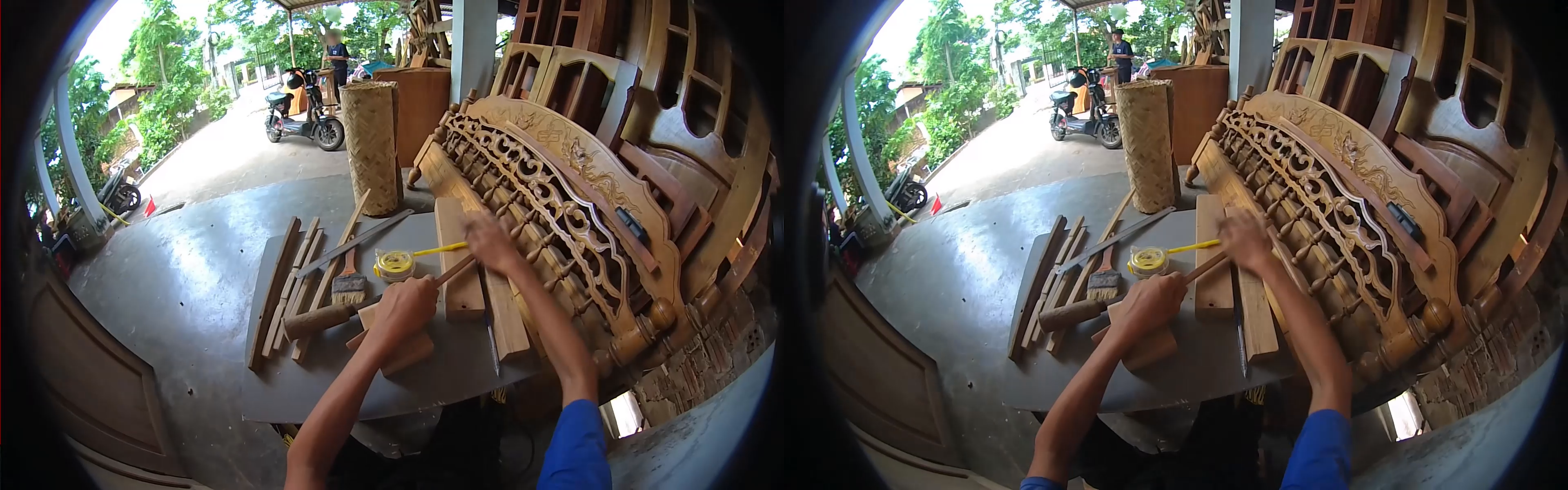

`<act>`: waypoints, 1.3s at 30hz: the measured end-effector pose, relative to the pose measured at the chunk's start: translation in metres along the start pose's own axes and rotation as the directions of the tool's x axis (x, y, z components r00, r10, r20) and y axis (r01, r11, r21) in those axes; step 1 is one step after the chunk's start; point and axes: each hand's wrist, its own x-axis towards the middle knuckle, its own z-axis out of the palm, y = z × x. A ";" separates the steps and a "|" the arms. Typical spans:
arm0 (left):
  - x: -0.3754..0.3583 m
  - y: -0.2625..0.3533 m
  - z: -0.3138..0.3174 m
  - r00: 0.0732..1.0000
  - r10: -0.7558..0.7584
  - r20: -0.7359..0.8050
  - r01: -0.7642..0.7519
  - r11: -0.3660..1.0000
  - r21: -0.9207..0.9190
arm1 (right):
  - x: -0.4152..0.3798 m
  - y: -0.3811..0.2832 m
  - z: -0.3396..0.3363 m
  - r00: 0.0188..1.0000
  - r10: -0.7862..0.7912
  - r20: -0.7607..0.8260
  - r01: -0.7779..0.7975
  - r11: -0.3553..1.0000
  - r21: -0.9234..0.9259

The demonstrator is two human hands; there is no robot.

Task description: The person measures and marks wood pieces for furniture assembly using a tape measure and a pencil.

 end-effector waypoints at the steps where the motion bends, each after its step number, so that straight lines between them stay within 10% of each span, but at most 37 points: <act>1: 0.001 0.000 0.000 1.000 -0.001 0.000 0.001 1.000 0.009 | -0.012 -0.009 0.006 0.978 -0.208 0.000 0.208 0.978 0.022; 4: 0.001 0.000 0.002 1.000 -0.007 0.003 0.007 1.000 -0.010 | -0.021 -0.008 -0.016 0.951 -0.308 0.008 0.305 0.946 0.111; 6: -0.001 -0.003 0.001 1.000 0.019 -0.012 -0.019 1.000 -0.005 | 0.012 0.042 0.014 0.990 0.095 -0.100 -0.086 0.992 0.089; 10: 0.003 -0.004 0.001 0.996 0.057 -0.061 -0.059 0.998 -0.022 | 0.025 0.042 0.014 0.965 0.260 0.020 -0.260 0.966 -0.004; 16: 0.005 -0.002 -0.002 0.998 -0.042 0.042 0.043 0.999 -0.032 | -0.029 -0.009 -0.004 0.934 -0.335 -0.128 0.350 0.929 0.122; 21: 0.006 -0.006 0.001 0.997 -0.051 0.056 0.052 0.998 -0.033 | 0.028 0.055 0.018 0.979 0.203 0.013 -0.203 0.979 0.026; 26: 0.005 -0.005 0.000 0.997 -0.029 0.070 0.033 0.998 -0.049 | -0.050 -0.030 -0.012 0.982 -0.189 0.009 0.189 0.982 0.016; 33: 0.007 -0.006 0.002 0.999 -0.021 0.043 0.023 0.999 -0.044 | 0.015 0.032 -0.004 0.934 0.344 0.094 -0.350 0.934 0.064; 38: 0.001 -0.001 0.007 0.999 0.018 -0.050 -0.015 0.998 0.064 | -0.043 -0.029 -0.020 0.970 -0.216 0.112 0.212 0.976 0.044; 39: 0.000 -0.001 0.009 0.997 0.019 -0.079 -0.017 0.999 0.036 | -0.028 -0.001 -0.008 0.983 -0.128 0.128 0.124 0.991 0.042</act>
